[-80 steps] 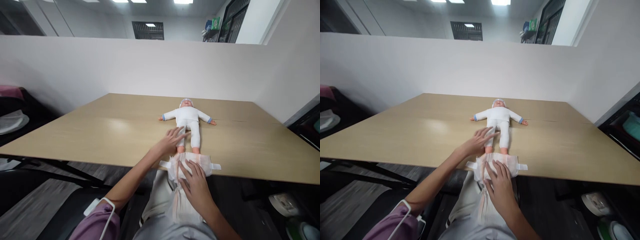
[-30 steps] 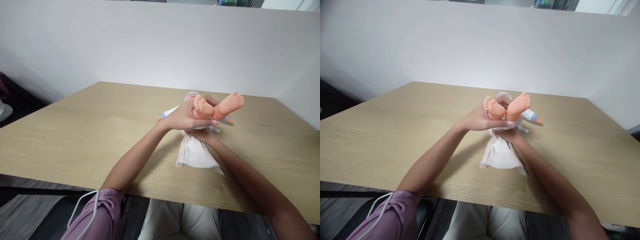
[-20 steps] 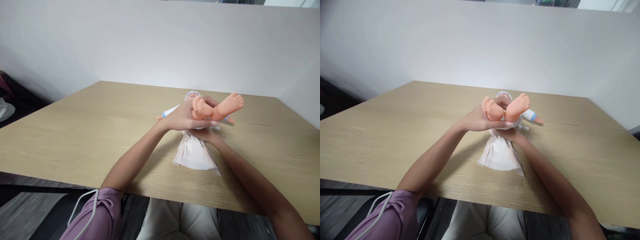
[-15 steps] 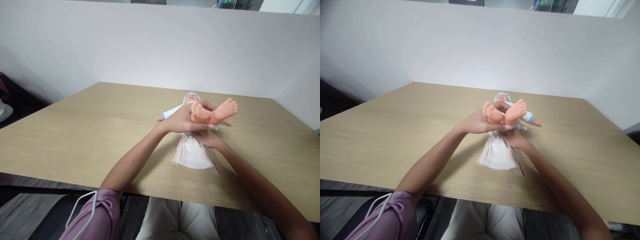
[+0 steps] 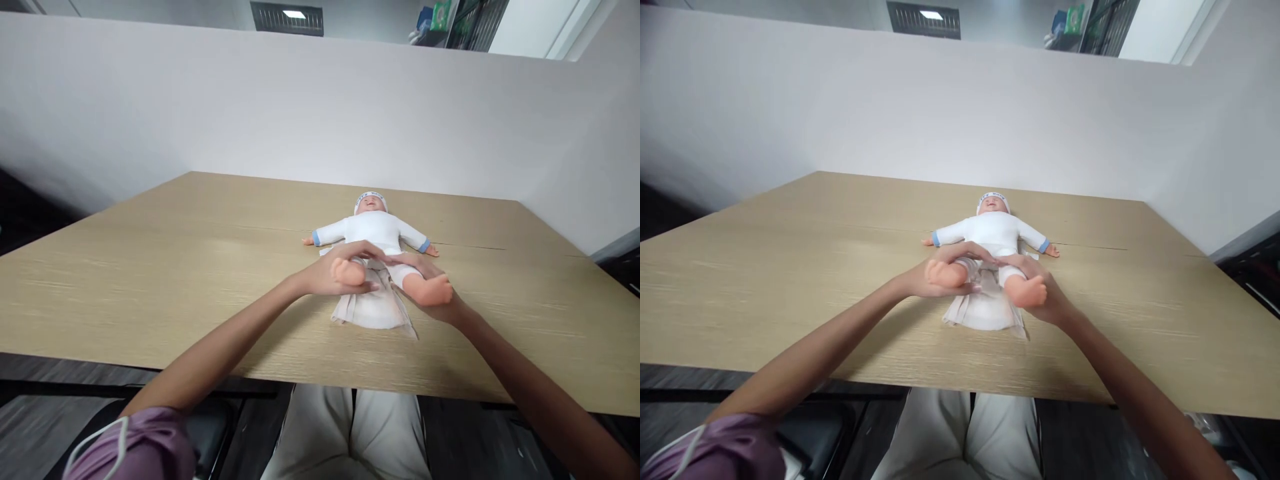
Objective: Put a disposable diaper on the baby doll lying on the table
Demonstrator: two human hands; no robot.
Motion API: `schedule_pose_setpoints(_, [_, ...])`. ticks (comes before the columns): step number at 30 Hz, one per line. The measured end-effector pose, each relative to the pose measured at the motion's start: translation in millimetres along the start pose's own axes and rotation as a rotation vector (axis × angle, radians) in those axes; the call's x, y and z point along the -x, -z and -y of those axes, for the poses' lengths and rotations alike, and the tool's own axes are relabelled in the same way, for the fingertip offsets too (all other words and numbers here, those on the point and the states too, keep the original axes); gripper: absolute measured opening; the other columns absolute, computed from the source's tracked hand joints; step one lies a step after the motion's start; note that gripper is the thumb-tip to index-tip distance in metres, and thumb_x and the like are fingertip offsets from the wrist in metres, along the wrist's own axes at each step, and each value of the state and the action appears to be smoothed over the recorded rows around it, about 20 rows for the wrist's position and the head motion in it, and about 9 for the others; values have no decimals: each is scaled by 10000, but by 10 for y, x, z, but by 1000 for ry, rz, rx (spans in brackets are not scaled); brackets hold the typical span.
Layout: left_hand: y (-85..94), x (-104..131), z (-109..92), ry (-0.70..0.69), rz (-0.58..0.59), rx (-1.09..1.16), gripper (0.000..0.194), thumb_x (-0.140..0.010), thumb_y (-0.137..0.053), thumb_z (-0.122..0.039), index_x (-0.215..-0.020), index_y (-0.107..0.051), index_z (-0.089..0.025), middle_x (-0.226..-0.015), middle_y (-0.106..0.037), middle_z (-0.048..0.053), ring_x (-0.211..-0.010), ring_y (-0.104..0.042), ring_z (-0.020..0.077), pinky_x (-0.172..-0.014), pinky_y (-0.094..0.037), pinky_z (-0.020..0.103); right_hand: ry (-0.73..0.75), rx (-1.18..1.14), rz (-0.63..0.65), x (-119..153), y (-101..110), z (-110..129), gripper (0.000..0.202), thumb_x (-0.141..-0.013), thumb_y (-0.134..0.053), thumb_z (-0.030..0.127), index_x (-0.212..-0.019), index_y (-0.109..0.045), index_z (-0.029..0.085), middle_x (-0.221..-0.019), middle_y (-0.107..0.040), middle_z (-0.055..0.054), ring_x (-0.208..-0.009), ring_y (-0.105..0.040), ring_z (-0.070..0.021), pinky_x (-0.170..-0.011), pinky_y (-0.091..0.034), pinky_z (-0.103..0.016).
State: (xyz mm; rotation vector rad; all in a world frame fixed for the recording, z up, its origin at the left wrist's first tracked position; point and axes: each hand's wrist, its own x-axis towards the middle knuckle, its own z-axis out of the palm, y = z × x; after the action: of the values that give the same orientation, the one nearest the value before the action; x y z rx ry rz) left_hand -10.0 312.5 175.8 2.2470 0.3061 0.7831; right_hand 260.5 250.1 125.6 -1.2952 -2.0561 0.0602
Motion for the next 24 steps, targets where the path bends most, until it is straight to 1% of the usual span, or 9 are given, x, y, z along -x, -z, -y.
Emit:
schedule_pose_setpoints(1, [37, 93, 34, 10, 33, -57, 444, -906, -818, -361, -1284, -694, -164, -1292, -747, 108, -1213, -705, 273, -1088, -554, 412, 36, -18, 49, 37, 27, -70, 499, -1120, -413, 504, -1231, -804, 213, -1275, -789, -107, -1257, -717, -218, -1107, -555, -394])
schedule_pose_setpoints(3, [102, 292, 140, 10, 103, -159, 412, -935, -777, -370, -1288, -703, -170, -1299, -743, 110, -1223, -698, 289, -1108, -540, 436, 156, -57, 160, 143, 58, -221, 552, -1150, -309, 460, -1192, -815, 244, -1254, -801, -69, -1290, -709, -199, -1132, -549, -412])
schedule_pose_setpoints(5, [135, 490, 287, -40, 178, -206, 386, -971, -728, -360, -1316, -701, -188, -1334, -738, 122, -1304, -664, 310, -1173, -495, 478, 310, -38, 209, 271, 35, -372, 489, -1161, -325, 391, -1226, -799, 290, -1298, -791, -36, -1357, -675, -198, -1175, -536, -448])
schedule_pose_setpoints(8, [119, 723, 508, -141, 248, -241, 504, -971, -731, -368, -1438, -642, -200, -1434, -705, 152, -1465, -557, 348, -1255, -414, 530, 523, 67, 160, 432, -74, -543, 361, -1145, -429, 265, -1276, -765, 281, -1369, -762, -49, -1418, -631, -195, -1225, -506, -448])
schedule_pose_setpoints(10, [92, 812, 606, -157, 261, -269, 561, -979, -730, -347, -1504, -596, -202, -1482, -679, 160, -1525, -502, 352, -1275, -394, 535, 588, 125, 129, 494, -143, -590, 316, -1129, -475, 222, -1293, -743, 260, -1396, -748, -55, -1446, -606, -185, -1268, -464, -424])
schedule_pose_setpoints(13, [75, 858, 655, -131, 275, -288, 516, -1045, -628, -228, -1556, -557, -231, -1521, -656, 138, -1563, -468, 307, -1290, -392, 513, 577, 150, 144, 535, -178, -572, 316, -1125, -468, 209, -1326, -709, 245, -1438, -720, -58, -1492, -559, -181, -1314, -405, -410])
schedule_pose_setpoints(17, [95, 863, 610, -84, 300, -266, 545, -1061, -533, -104, -1585, -534, -255, -1553, -635, 116, -1588, -440, 265, -1299, -401, 494, 510, 91, 214, 563, -140, -516, 334, -1102, -481, 191, -1370, -674, 238, -1492, -681, -77, -1527, -520, -191, -1328, -384, -411])
schedule_pose_setpoints(20, [100, 874, 560, -30, 326, -242, 569, -1037, -549, -70, -1580, -537, -239, -1577, -613, 114, -1608, -407, 267, -1312, -393, 498, 464, -2, 263, 577, -117, -530, 346, -1092, -496, 180, -1392, -658, 243, -1500, -677, -76, -1522, -528, -183, -1323, -389, -394])
schedule_pose_setpoints(24, [82, 876, 522, 30, 336, -224, 541, -1072, -510, -79, -1585, -544, -251, -1577, -618, 93, -1607, -411, 241, -1321, -397, 462, 371, -102, 309, 584, -119, -597, 385, -1087, -505, 142, -1410, -659, 285, -1497, -683, -50, -1505, -548, -168, -1355, -320, -412])
